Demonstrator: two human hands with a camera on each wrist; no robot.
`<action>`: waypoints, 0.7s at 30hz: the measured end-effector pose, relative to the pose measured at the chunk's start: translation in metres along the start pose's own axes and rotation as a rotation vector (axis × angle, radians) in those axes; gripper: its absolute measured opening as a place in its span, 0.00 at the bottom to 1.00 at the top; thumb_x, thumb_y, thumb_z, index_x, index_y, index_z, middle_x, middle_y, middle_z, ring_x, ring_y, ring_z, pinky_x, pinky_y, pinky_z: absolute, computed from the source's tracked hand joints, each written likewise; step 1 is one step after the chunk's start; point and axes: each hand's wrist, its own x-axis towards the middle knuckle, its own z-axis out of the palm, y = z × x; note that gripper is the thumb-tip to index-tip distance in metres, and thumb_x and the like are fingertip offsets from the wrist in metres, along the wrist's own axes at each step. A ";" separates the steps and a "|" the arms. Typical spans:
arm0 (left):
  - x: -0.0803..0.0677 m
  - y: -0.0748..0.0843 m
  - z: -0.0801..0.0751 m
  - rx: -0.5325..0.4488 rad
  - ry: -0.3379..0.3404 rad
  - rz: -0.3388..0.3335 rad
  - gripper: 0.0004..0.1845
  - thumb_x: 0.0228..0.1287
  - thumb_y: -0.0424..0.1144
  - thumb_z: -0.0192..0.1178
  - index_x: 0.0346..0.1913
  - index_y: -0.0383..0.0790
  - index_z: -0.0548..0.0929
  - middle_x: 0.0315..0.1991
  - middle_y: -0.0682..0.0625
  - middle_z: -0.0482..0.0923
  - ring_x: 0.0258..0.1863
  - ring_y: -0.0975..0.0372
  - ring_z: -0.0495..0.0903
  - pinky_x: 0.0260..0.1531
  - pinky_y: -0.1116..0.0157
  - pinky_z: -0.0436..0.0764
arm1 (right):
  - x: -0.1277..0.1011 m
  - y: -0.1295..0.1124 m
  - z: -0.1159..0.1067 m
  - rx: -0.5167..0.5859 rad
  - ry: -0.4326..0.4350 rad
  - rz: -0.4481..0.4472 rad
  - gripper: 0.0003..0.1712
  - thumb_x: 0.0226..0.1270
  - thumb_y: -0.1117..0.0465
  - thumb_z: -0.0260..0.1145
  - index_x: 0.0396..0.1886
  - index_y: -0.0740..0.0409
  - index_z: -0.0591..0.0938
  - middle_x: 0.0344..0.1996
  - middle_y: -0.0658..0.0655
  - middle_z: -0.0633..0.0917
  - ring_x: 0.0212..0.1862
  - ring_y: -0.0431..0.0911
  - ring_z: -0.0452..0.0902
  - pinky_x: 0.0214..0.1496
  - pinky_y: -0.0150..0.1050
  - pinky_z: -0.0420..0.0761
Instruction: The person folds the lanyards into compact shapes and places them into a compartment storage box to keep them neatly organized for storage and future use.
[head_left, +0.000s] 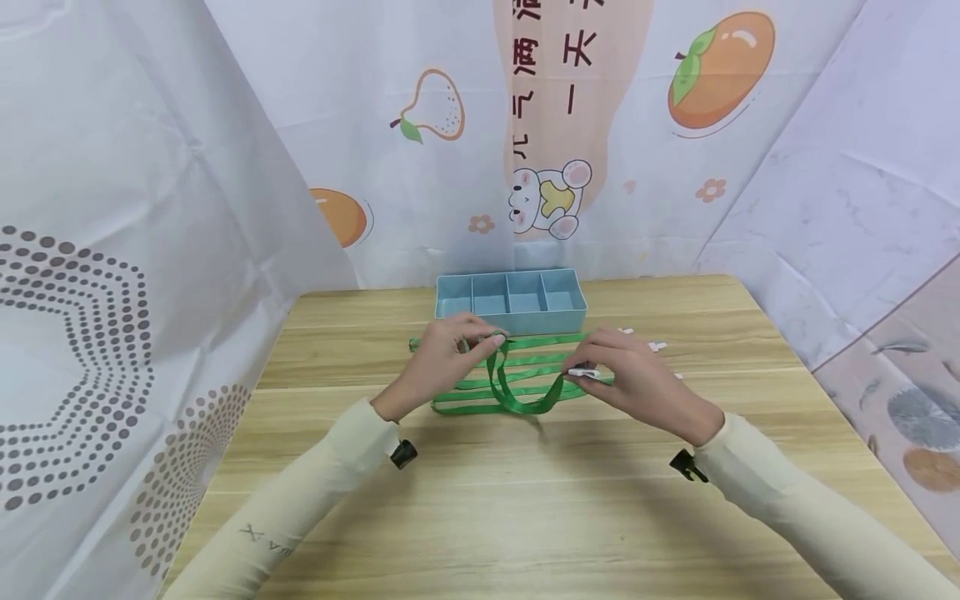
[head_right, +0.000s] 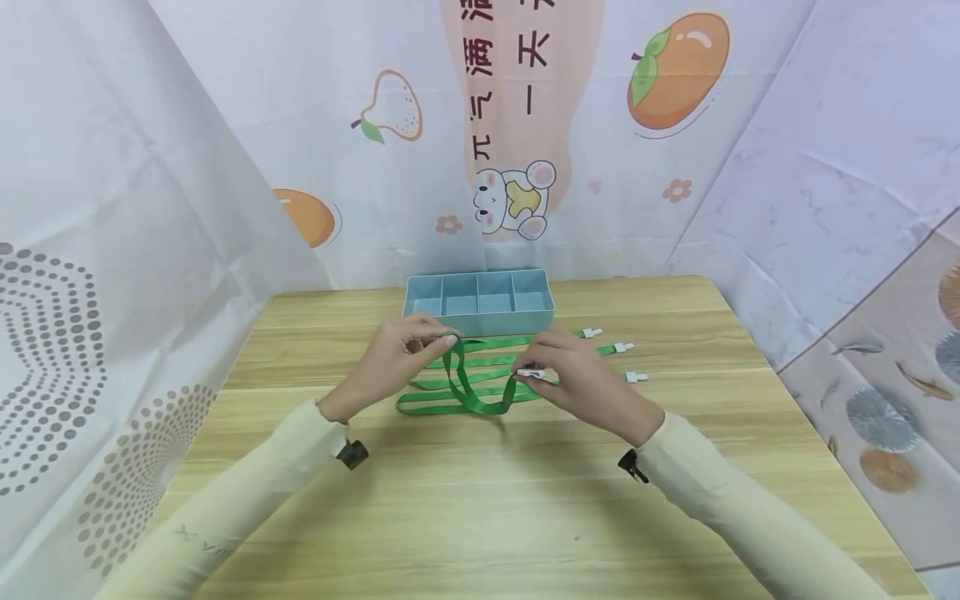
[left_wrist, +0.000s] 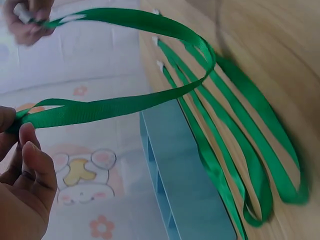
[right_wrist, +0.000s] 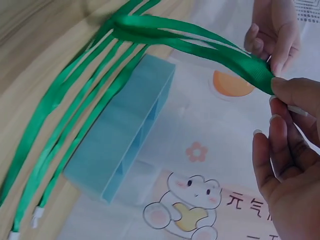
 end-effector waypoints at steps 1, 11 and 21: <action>0.001 0.002 0.003 -0.003 -0.007 0.013 0.10 0.75 0.42 0.63 0.49 0.45 0.92 0.42 0.56 0.85 0.29 0.64 0.76 0.28 0.65 0.80 | 0.002 -0.002 0.000 0.003 0.004 -0.006 0.14 0.56 0.68 0.81 0.40 0.51 0.89 0.37 0.40 0.84 0.40 0.35 0.80 0.41 0.32 0.81; 0.006 0.017 0.020 -0.061 -0.127 0.077 0.13 0.80 0.40 0.57 0.51 0.43 0.91 0.45 0.57 0.82 0.29 0.64 0.75 0.29 0.65 0.78 | 0.022 -0.011 -0.001 0.048 0.055 -0.053 0.16 0.55 0.71 0.81 0.41 0.52 0.89 0.38 0.42 0.86 0.38 0.36 0.79 0.39 0.33 0.82; 0.006 0.024 0.027 -0.089 -0.157 0.153 0.12 0.79 0.37 0.57 0.49 0.40 0.91 0.44 0.56 0.82 0.26 0.68 0.75 0.25 0.67 0.75 | 0.028 -0.013 0.003 0.066 0.102 -0.055 0.21 0.52 0.75 0.80 0.43 0.53 0.88 0.38 0.43 0.87 0.38 0.36 0.78 0.40 0.27 0.78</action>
